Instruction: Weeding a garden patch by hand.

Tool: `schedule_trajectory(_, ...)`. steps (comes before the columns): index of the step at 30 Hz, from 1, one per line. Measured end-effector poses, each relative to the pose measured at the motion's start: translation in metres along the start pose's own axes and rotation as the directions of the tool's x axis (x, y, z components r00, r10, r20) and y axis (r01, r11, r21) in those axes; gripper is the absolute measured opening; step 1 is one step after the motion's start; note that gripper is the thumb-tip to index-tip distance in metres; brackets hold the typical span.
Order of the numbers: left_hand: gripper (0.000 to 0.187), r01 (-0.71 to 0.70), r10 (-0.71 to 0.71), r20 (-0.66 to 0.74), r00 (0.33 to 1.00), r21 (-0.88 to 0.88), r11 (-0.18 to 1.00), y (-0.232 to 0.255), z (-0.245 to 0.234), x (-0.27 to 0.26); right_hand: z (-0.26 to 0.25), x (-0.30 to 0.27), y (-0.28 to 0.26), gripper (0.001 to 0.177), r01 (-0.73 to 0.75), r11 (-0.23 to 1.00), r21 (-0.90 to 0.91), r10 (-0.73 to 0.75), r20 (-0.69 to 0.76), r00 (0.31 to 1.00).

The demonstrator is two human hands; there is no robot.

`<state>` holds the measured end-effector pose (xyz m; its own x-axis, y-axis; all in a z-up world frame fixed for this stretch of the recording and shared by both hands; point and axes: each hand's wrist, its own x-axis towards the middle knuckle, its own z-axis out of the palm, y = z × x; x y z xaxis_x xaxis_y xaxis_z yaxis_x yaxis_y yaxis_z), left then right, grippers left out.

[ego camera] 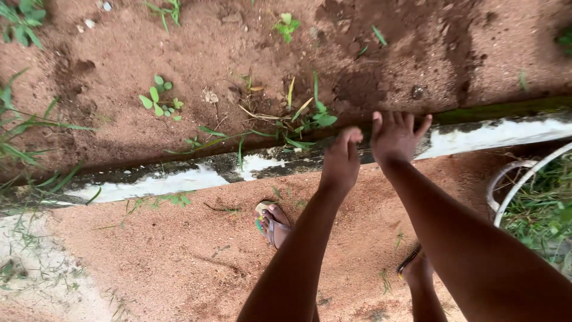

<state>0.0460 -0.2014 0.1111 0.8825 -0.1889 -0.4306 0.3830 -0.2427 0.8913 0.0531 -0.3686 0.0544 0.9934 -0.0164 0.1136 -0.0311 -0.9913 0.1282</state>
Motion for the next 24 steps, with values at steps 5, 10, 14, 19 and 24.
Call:
schedule_trajectory(5, 0.029, -0.255, 0.251, 0.051, 0.967, 0.130, 0.958, -0.029, 0.010, 0.079, -0.021, 0.000, -0.014, 0.058, -0.225, 0.965, 0.133, 0.203, 0.160, 0.966)
schedule_trajectory(10, 0.043, -0.224, 0.081, 0.223, 0.971, 0.748, 0.625, -0.070, -0.007, 0.136, -0.008, -0.004, -0.011, 0.056, -0.151, 0.988, 0.040, 0.148, 0.064, 0.987)
schedule_trajectory(14, 0.042, -0.231, 0.011, 0.233, 0.972, 0.959, 0.162, -0.117, -0.033, 0.155, -0.021, 0.003, -0.017, 0.055, -0.179, 0.980, 0.091, 0.172, 0.080, 0.982)
schedule_trajectory(19, 0.039, -0.227, -0.080, 0.231, 0.970, 0.973, 0.048, -0.096, -0.058, 0.141, -0.021, 0.003, -0.017, 0.054, -0.167, 0.984, 0.061, 0.162, 0.069, 0.984)
schedule_trajectory(24, 0.031, -0.133, 0.002, 0.135, 0.991, 0.978, 0.160, -0.148, -0.036, 0.149, -0.021, 0.003, -0.016, 0.053, -0.190, 0.980, 0.067, 0.184, 0.079, 0.980)
